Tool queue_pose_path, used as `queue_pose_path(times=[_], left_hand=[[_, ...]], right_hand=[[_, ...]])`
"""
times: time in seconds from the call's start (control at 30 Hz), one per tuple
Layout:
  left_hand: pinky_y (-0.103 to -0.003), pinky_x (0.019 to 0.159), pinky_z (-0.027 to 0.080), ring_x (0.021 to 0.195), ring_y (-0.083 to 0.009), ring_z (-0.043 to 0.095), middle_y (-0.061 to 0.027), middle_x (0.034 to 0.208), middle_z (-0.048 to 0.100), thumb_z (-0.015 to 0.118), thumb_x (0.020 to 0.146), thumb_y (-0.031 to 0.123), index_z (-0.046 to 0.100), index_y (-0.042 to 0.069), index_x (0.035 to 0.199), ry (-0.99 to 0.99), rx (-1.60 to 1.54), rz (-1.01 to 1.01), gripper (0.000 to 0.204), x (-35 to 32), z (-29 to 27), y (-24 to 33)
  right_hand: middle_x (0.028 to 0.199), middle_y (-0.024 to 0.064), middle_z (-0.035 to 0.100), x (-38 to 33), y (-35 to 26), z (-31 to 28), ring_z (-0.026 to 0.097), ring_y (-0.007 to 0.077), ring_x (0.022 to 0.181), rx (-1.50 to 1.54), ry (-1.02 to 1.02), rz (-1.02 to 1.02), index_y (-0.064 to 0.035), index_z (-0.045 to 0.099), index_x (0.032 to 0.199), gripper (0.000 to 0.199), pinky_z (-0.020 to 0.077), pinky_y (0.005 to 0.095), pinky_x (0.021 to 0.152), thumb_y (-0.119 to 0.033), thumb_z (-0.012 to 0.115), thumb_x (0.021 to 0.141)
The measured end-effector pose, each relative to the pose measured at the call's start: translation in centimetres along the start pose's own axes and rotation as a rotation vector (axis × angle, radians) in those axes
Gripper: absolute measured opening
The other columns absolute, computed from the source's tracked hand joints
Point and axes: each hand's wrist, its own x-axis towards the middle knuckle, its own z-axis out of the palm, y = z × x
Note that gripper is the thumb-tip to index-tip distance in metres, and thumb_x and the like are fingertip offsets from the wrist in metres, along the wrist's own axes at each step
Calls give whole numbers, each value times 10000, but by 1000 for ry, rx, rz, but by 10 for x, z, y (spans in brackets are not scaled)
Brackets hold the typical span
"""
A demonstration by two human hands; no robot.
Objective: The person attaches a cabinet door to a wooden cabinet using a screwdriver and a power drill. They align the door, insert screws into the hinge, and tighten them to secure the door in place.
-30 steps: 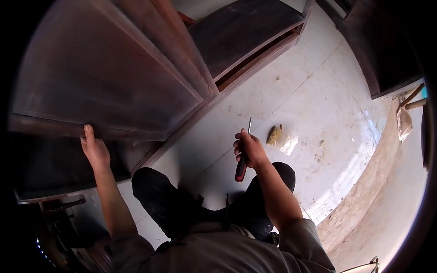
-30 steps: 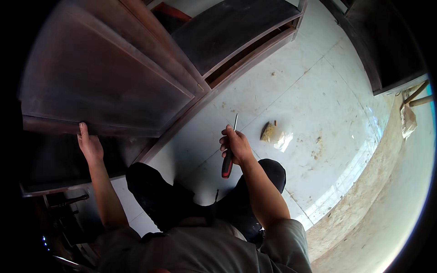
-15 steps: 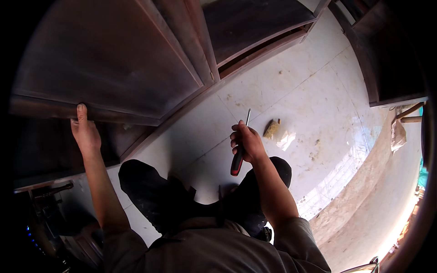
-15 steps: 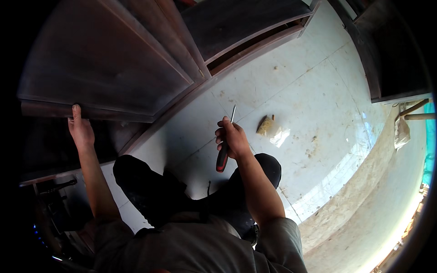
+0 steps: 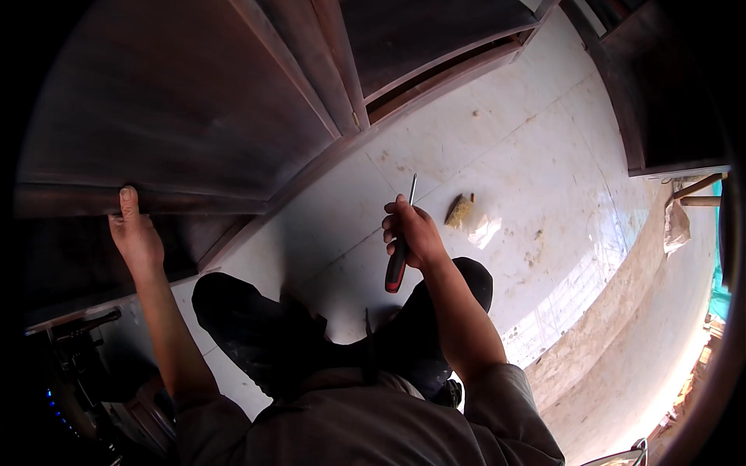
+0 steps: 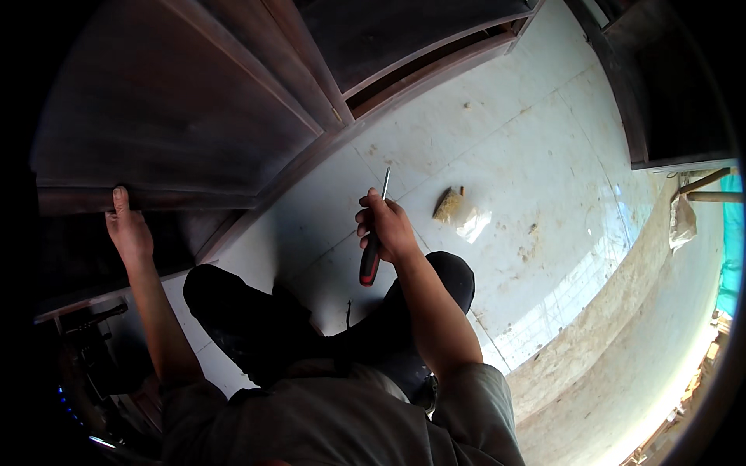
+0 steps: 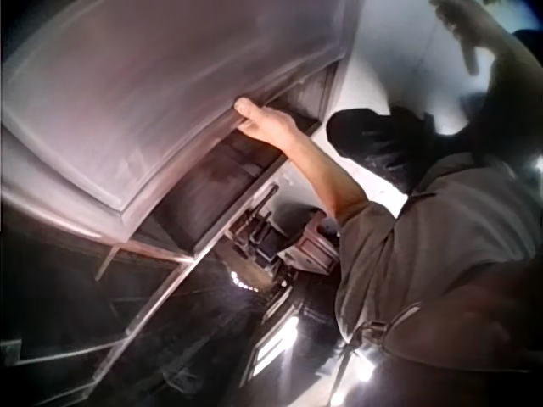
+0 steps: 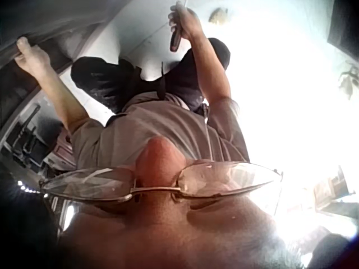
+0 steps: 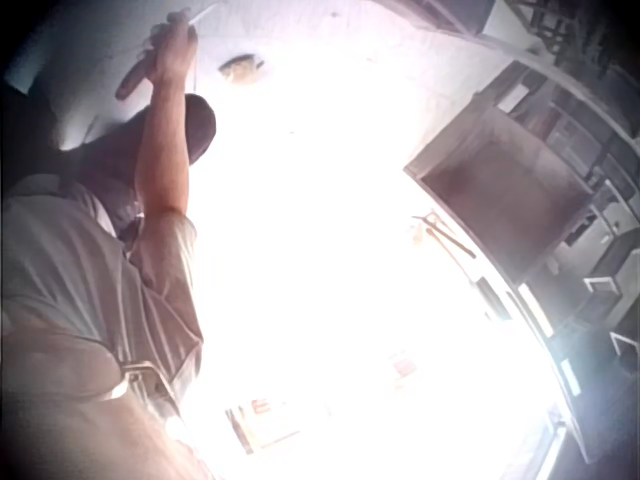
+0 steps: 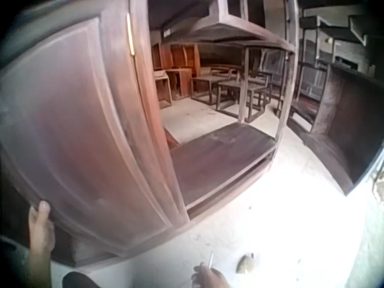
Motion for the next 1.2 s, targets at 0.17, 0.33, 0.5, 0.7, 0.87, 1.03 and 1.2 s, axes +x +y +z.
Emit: queue_pose_path(times=[0.17, 0.33, 0.5, 0.7, 0.87, 1.03, 1.2], left_hand=[[-228, 686, 365, 789, -53, 475, 4, 992, 581, 705, 899, 306, 550, 30, 1156, -43, -58, 20, 408, -5, 1, 4], [-306, 1003, 404, 1110, -128, 533, -47, 1205, 580, 658, 930, 180, 506, 20, 1270, -108, -83, 81, 406, -38, -16, -4], [-313, 1005, 414, 1140, -122, 524, -79, 1218, 592, 642, 903, 37, 504, 8, 1285, -156, -99, 116, 407, -101, -42, -3], [-328, 971, 453, 1179, -200, 520, -136, 1372, 476, 632, 880, 23, 359, 20, 1425, -372, -235, 16, 610, -158, -91, -30], [-356, 1009, 428, 1229, -218, 488, -152, 1392, 464, 649, 920, 177, 365, -29, 1407, -692, -168, 291, 600, -201, -24, 19], [-370, 1049, 374, 1278, -230, 440, -188, 1397, 450, 624, 881, 160, 374, -109, 1370, -952, -178, 419, 612, -216, 52, 68], [-408, 1030, 376, 1238, -291, 453, -226, 1346, 457, 649, 797, 146, 364, -127, 1342, -1029, -259, 413, 673, -220, 123, 65]], right_hand=[[780, 71, 562, 0, 0, -1, 556, 153, 573, -12, 1, 7, 12, 514, 1086, 469, 477, 305, 437, -446, 496, 985], [781, 70, 564, 1, 2, -4, 556, 153, 570, -2, 10, -1, 10, 517, 1088, 465, 478, 303, 436, -443, 500, 984], [774, 71, 567, -3, 0, -2, 559, 151, 568, 17, -10, -9, 14, 526, 1084, 475, 481, 297, 429, -449, 507, 981], [768, 59, 572, -22, -10, -9, 556, 140, 552, 100, -13, -54, -2, 542, 1075, 444, 474, 289, 413, -434, 519, 979], [778, 47, 592, -45, -20, -22, 552, 126, 546, 109, -46, -107, -24, 572, 1047, 349, 460, 283, 388, -365, 531, 982], [860, 58, 632, -75, -37, -61, 602, 124, 663, 157, -21, -232, -20, 563, 1100, 353, 467, 276, 411, -350, 498, 992], [990, 86, 661, -113, -53, -96, 632, 140, 850, 291, 116, -455, -3, 529, 1210, 406, 474, 277, 424, -348, 470, 1006]])
